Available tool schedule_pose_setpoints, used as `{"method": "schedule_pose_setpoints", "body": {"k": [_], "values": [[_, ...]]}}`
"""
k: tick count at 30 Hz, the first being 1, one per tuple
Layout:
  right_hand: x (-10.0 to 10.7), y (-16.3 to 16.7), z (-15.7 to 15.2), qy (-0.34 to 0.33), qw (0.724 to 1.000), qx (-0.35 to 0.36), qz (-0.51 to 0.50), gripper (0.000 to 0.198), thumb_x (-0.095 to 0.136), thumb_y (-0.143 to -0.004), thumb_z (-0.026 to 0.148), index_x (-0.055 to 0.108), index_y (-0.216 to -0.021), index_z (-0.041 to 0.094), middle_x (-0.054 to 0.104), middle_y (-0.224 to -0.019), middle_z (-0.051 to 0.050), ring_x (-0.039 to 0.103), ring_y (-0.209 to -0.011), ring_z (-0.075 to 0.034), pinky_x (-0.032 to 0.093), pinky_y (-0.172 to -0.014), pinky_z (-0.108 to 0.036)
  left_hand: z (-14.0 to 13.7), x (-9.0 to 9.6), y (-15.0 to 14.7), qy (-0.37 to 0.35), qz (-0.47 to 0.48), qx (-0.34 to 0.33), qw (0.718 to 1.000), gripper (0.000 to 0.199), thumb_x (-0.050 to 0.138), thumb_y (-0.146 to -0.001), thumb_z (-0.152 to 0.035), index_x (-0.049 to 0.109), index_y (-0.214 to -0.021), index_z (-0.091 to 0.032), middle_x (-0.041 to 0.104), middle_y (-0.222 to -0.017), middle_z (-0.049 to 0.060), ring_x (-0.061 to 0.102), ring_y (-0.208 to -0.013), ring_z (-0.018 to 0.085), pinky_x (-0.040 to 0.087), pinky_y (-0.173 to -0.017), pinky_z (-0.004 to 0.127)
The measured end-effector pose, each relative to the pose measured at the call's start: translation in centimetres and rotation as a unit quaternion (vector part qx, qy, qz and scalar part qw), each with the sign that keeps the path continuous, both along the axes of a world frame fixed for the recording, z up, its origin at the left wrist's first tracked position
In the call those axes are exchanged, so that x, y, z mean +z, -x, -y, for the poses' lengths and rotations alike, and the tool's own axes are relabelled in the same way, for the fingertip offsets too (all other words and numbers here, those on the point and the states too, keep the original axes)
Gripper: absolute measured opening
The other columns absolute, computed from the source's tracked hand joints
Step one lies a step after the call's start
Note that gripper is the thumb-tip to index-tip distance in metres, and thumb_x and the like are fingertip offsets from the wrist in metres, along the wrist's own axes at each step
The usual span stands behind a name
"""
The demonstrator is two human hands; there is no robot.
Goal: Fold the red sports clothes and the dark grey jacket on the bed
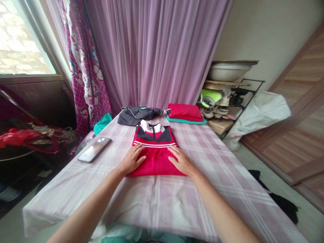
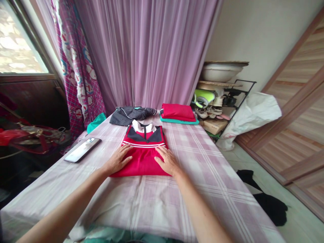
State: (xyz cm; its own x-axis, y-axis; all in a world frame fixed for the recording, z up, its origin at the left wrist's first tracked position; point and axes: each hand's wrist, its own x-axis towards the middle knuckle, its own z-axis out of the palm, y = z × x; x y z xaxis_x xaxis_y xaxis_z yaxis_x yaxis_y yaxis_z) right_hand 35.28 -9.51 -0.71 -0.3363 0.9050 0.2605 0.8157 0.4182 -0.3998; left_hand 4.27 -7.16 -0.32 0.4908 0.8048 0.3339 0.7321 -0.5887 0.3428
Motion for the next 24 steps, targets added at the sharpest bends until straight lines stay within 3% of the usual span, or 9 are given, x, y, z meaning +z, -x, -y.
{"method": "schedule_pose_setpoints", "body": {"k": [4, 8, 11, 15, 20, 24], "values": [[-1.0, -4.6, 3.3, 0.04, 0.996, 0.075, -0.017, 0.07, 0.063, -0.085, 0.046, 0.045, -0.148, 0.022, 0.041, -0.155, -0.013, 0.037, -0.143, -0.027, 0.035, -0.116, -0.048, 2.6, 0.6, 3.7, 0.041, 0.031, -0.055, 0.997, 0.039, 0.048, -0.093, -0.05, 0.061, -0.115, -0.02, 0.06, -0.136, 0.013, 0.054, -0.129, 0.025, 0.046, -0.109, 0.041], [-1.2, -6.4, 4.6, 0.046, 0.996, 0.069, 0.014, 0.075, 0.068, -0.077, 0.035, 0.045, -0.148, 0.023, 0.042, -0.154, -0.013, 0.039, -0.142, -0.028, 0.034, -0.116, -0.051, 3.7, 1.5, 5.7, 0.071, 0.014, -0.068, 0.995, 0.031, 0.048, -0.093, -0.05, 0.059, -0.098, -0.021, 0.064, -0.13, 0.013, 0.059, -0.124, 0.025, 0.05, -0.103, 0.039], [-0.9, -6.0, 4.5, 0.018, 0.997, 0.054, 0.045, 0.068, 0.062, -0.077, 0.026, 0.05, -0.144, 0.023, 0.049, -0.149, -0.012, 0.044, -0.138, -0.027, 0.035, -0.115, -0.051, 3.6, 1.9, 6.3, 0.061, -0.038, -0.093, 0.993, 0.042, 0.055, -0.088, -0.058, 0.061, -0.104, -0.02, 0.061, -0.135, 0.015, 0.055, -0.129, 0.028, 0.046, -0.107, 0.044], [-1.3, -5.4, 4.7, -0.036, 0.996, 0.043, 0.076, 0.066, 0.057, -0.076, 0.02, 0.05, -0.142, 0.02, 0.053, -0.145, -0.013, 0.047, -0.136, -0.027, 0.037, -0.114, -0.052, 3.8, 1.9, 7.0, 0.036, -0.129, -0.087, 0.987, 0.068, 0.067, -0.075, -0.065, 0.057, -0.129, -0.024, 0.054, -0.145, 0.014, 0.048, -0.136, 0.034, 0.038, -0.112, 0.054], [-2.0, -5.4, 4.5, -0.121, 0.991, 0.033, 0.051, 0.045, 0.05, -0.083, 0.016, 0.059, -0.128, 0.02, 0.064, -0.132, -0.012, 0.057, -0.125, -0.025, 0.046, -0.106, -0.049, 4.4, 1.3, 7.4, -0.015, -0.148, -0.07, 0.986, 0.051, 0.056, -0.09, -0.051, 0.055, -0.135, -0.028, 0.059, -0.141, 0.009, 0.052, -0.133, 0.028, 0.035, -0.115, 0.052], [-0.3, -5.0, 3.4, -0.155, 0.988, 0.014, -0.002, 0.034, 0.046, -0.088, 0.021, 0.063, -0.118, 0.021, 0.068, -0.124, -0.012, 0.061, -0.119, -0.024, 0.049, -0.103, -0.045, 4.0, 2.0, 6.7, -0.054, -0.088, -0.039, 0.994, 0.045, 0.037, -0.098, -0.049, 0.06, -0.124, -0.022, 0.07, -0.124, 0.01, 0.062, -0.12, 0.023, 0.041, -0.111, 0.047]]}}
